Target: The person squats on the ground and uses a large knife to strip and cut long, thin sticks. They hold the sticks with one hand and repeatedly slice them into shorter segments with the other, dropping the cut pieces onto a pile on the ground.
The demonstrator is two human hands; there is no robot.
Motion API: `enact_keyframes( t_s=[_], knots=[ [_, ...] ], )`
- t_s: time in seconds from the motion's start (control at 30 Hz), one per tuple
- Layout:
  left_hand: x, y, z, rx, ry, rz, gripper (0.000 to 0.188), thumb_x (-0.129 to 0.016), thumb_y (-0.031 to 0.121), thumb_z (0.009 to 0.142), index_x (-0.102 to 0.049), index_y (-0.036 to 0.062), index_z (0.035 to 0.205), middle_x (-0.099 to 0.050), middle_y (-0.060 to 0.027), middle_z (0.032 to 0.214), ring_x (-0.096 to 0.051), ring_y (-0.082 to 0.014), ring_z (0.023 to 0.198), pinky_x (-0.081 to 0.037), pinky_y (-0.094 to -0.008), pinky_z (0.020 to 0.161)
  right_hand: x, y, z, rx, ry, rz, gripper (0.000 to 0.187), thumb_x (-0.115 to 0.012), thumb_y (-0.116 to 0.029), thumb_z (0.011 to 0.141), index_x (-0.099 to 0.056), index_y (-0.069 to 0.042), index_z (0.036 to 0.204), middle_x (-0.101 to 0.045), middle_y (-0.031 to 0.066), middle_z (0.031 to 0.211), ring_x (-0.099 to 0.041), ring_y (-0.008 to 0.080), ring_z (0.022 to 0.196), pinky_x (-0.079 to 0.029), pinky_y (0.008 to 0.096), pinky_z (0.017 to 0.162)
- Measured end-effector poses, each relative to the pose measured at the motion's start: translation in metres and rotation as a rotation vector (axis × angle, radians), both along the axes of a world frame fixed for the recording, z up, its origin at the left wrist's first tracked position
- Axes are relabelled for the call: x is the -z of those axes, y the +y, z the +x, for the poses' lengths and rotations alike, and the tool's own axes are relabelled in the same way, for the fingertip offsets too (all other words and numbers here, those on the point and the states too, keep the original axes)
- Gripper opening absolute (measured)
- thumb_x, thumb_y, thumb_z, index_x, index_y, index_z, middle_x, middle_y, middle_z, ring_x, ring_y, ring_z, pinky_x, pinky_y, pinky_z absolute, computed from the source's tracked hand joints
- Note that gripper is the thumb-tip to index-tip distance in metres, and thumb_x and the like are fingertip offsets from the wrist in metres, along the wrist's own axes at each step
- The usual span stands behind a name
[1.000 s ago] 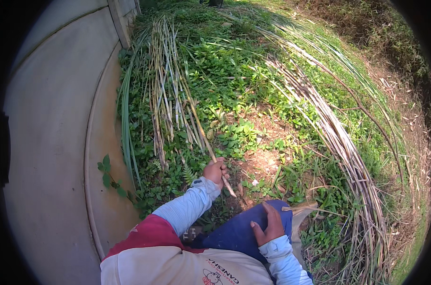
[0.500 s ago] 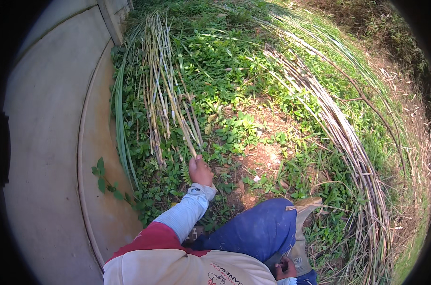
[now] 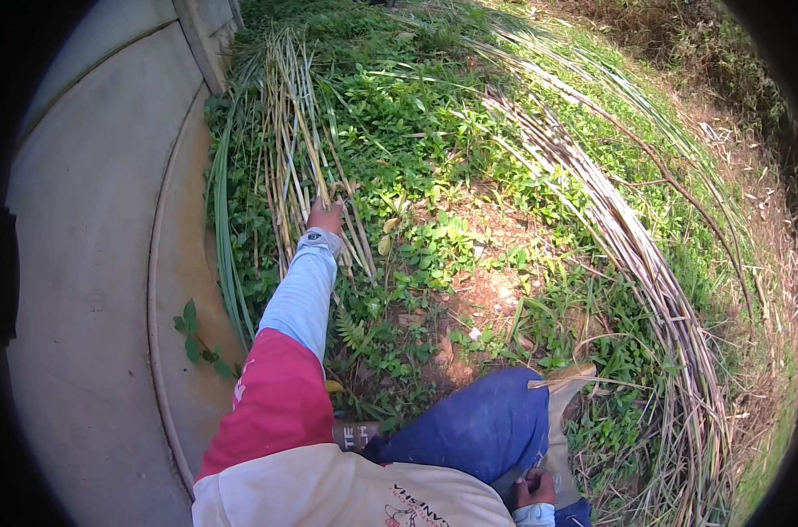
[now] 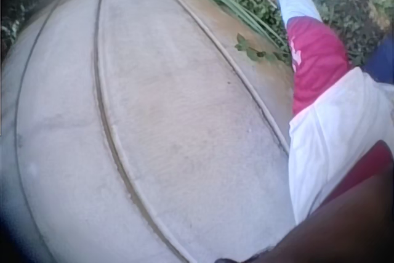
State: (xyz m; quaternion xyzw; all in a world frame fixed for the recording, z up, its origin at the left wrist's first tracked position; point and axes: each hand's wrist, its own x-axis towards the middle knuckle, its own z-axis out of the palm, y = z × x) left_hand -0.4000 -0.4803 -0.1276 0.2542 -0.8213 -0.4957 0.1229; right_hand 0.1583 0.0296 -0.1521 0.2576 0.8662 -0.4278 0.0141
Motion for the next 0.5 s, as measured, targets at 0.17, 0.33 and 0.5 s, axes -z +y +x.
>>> enact_keyframes(
  t_s=[0.17, 0.33, 0.5],
  knots=[
    [0.031, 0.018, 0.051, -0.105, -0.202, -0.112, 0.069, -0.074, 0.038, 0.088, -0.052, -0.001, 0.141, -0.053, -0.0256, 0.142, -0.052, -0.0419, 0.13, -0.043, -0.0441, 0.11, 0.004, -0.005, 0.005, 0.072, 0.026, -0.07, 0.031, -0.074, -0.004, 0.08, -0.061, -0.003, 0.108, -0.064, 0.0049, 0.086, -0.061, 0.0132, 0.074, -0.053, 0.0291, 0.073],
    [0.056, 0.103, 0.124, 0.14, 0.109, -0.177, 0.035, -0.074, 0.025, 0.089, -0.069, 0.0022, 0.115, -0.061, -0.0185, 0.128, -0.056, -0.0379, 0.123, -0.043, -0.0433, 0.109, -0.014, -0.012, -0.001, 0.101, -0.047, -0.055, 0.038, -0.08, -0.005, 0.08, -0.062, 0.0, 0.112, -0.067, 0.0084, 0.093, -0.064, 0.0142, 0.078, -0.055, 0.0298, 0.076],
    [0.034, 0.179, 0.157, 0.507, 0.045, 0.011, 0.034, -0.068, 0.031, 0.096, -0.076, -0.0006, 0.089, -0.07, -0.0058, 0.072, -0.058, -0.0109, 0.067, -0.046, -0.0287, 0.068, -0.028, -0.013, -0.01, 0.057, -0.097, -0.026, 0.044, -0.083, -0.015, 0.081, -0.062, 0.0, 0.118, -0.067, 0.0121, 0.101, -0.066, 0.02, 0.086, -0.055, 0.0336, 0.082]
  ],
)
